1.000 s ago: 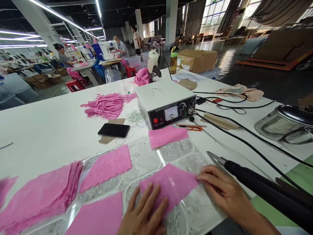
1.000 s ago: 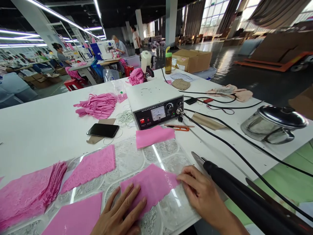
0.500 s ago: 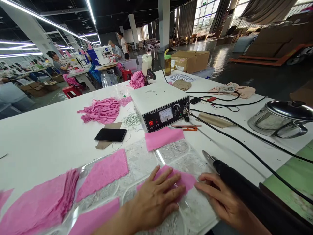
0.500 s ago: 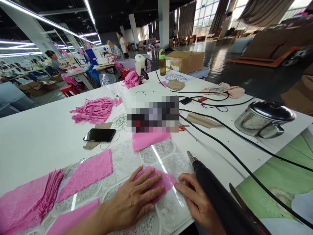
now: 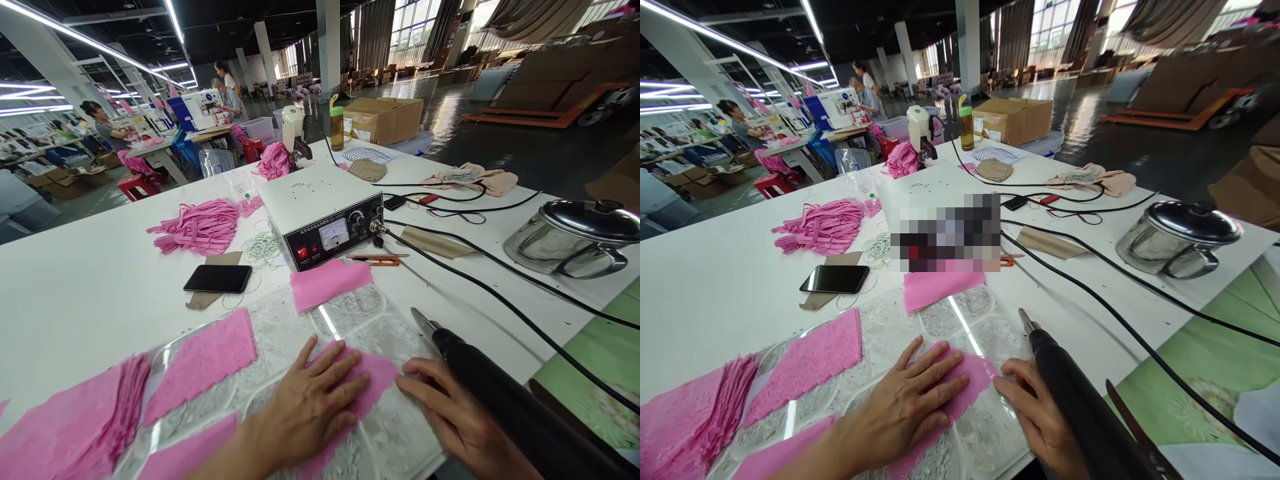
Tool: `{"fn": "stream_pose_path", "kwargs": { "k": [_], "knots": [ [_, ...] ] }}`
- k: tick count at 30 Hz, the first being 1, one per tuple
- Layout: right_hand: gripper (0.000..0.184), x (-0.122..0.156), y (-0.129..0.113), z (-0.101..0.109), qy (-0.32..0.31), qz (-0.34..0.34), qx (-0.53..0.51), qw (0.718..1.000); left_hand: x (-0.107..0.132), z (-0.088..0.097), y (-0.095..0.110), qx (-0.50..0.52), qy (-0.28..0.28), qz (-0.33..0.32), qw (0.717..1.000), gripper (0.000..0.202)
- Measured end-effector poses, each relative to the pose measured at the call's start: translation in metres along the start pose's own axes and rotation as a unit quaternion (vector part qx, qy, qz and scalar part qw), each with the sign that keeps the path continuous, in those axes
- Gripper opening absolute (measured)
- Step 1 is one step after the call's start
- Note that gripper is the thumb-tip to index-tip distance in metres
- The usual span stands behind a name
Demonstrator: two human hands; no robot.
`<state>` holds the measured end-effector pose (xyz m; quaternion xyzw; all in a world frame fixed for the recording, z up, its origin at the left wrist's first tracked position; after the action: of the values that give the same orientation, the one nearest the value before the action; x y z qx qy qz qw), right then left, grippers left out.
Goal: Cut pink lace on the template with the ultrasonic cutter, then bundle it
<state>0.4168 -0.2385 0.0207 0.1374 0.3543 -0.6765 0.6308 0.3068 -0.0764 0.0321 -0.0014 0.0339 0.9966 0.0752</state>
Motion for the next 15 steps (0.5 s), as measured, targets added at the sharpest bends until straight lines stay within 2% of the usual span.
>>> {"fn": "stream_pose_path", "kwargs": {
  "k": [2,5,8,15],
  "knots": [
    [0.039,-0.004,-0.001,0.001,-0.015,0.017,0.006,1.0,0.001,0.001,0.0,0.002,0.011,-0.002,1.0,0.044],
    [0.037,-0.01,-0.002,0.004,-0.002,0.036,0.005,0.999,0.001,0.002,-0.001,-0.003,0.022,-0.005,1.0,0.044],
    [0.037,-0.013,-0.003,0.007,0.019,0.033,0.0,0.999,0.001,0.001,-0.002,-0.016,0.023,-0.009,1.0,0.044],
    [0.037,-0.012,-0.003,0.005,0.022,0.021,-0.011,0.999,0.001,0.0,-0.005,-0.02,0.022,-0.013,0.999,0.043]
  ]
}}
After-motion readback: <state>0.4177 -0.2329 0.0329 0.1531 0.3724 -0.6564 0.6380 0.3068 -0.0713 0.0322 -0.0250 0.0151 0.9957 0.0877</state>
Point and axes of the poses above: each hand's wrist, its own x-axis away from the middle knuckle, its own z-axis out of the back of the hand, y = z × x, the point moved 6 cm from there along -x, towards the middle knuckle, and after that the axes turned 9 degrees about z, right-handed, at the moved point
